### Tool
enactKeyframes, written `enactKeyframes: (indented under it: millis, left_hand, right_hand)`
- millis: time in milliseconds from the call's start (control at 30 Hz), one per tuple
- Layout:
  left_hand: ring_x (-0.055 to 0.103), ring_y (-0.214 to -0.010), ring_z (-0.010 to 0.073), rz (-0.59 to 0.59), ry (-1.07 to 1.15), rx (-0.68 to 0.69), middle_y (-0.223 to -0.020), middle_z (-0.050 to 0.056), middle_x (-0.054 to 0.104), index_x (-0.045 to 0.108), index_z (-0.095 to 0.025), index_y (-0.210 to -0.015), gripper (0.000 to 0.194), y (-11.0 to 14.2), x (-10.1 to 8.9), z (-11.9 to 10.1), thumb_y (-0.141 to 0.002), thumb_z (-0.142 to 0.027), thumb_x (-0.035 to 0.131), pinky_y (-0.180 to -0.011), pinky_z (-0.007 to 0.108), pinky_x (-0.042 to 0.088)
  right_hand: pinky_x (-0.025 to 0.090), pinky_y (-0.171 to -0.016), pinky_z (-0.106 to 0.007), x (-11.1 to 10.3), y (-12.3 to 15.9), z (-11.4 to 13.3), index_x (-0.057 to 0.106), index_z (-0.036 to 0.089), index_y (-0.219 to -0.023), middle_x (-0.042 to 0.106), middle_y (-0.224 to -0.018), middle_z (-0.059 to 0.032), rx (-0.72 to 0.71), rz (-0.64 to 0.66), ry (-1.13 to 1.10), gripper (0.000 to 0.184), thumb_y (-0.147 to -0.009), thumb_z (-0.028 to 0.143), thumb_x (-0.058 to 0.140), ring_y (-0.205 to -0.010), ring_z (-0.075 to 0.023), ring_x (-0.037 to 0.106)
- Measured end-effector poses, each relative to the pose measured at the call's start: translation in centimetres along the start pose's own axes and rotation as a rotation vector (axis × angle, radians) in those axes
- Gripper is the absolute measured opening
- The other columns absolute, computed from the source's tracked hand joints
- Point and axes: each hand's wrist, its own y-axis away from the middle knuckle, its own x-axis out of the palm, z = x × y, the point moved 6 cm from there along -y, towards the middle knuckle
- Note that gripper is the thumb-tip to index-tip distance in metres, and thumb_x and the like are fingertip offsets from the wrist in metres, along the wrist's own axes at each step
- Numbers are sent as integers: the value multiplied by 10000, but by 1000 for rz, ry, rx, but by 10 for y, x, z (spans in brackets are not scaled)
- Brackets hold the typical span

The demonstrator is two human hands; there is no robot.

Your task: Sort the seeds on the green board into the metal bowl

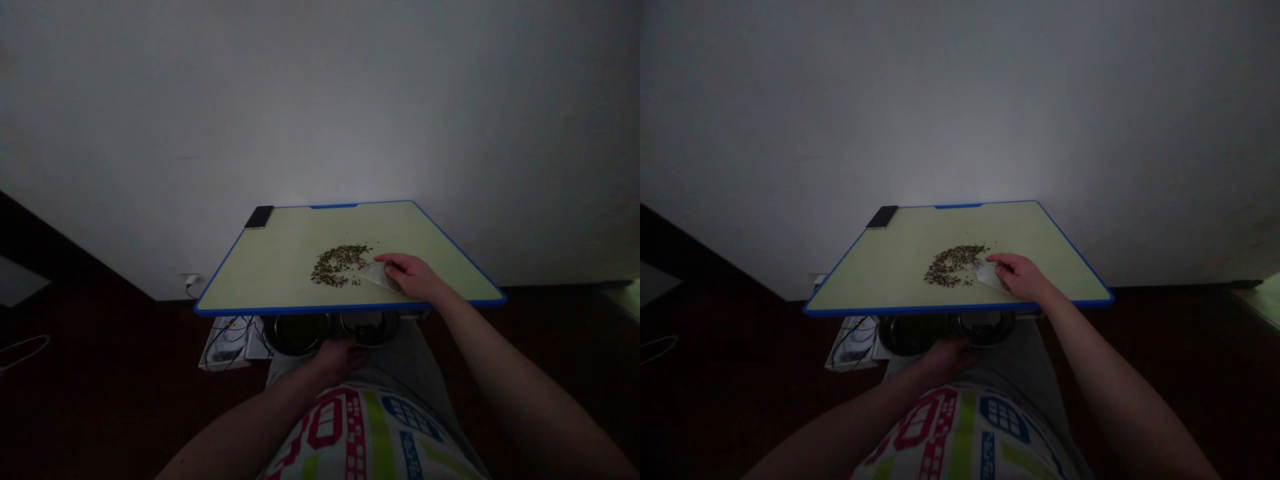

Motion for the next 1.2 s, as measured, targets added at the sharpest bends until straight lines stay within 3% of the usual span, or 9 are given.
enactKeyframes:
  millis: [100,233,300,600,833,1033,1200]
  left_hand:
    - [632,-1008,230,5,17,29,-1216,101,617,575,-168,-1207,359,2,1,-3,-888,-331,597,-838,443,548]
    - [679,-823,175,11,33,74,-941,93,700,644,-92,-974,176,12,3,-11,-801,-56,640,-838,356,548]
    - [694,-791,183,39,30,82,-871,103,720,664,-83,-884,155,20,4,-17,-754,1,653,-855,359,547]
    - [730,-754,220,102,-51,63,-878,173,767,709,-81,-772,63,78,-3,-35,-714,-58,713,-768,340,583]
    - [737,-884,260,125,-11,134,-950,166,777,730,-112,-886,200,112,-5,-33,-696,-167,759,-810,323,566]
    - [738,-861,267,177,-15,137,-924,142,787,744,-123,-847,283,122,-3,-29,-616,-256,843,-795,327,574]
    - [736,-839,252,127,-6,182,-896,123,788,748,-133,-825,366,115,-11,-25,-542,-316,892,-775,309,572]
  right_hand:
    - [387,-535,-257,1,0,0,683,175,-1174,638,-712,-18,22,16,9,418,-844,321,472,-568,-139,486]
    - [387,-533,-256,0,0,-1,680,172,-1178,639,-718,-20,24,10,29,417,-849,323,473,-567,-138,486]
    - [403,-554,-260,0,0,-2,680,176,-1177,651,-744,-25,8,1,40,410,-857,326,472,-587,-141,502]
    - [437,-580,-270,0,0,-2,686,182,-1147,647,-704,-14,-17,-3,53,375,-856,305,483,-592,-144,530]
    - [492,-750,-321,-4,4,3,708,177,-1108,721,-965,-80,-53,-70,103,356,-852,263,476,-813,-192,635]
    - [488,-742,-312,-5,8,8,702,173,-1106,711,-943,-77,-132,-69,159,345,-858,225,469,-813,-188,634]
    - [473,-708,-300,-3,10,17,697,159,-1109,673,-843,-67,-215,-53,181,352,-852,160,458,-745,-172,602]
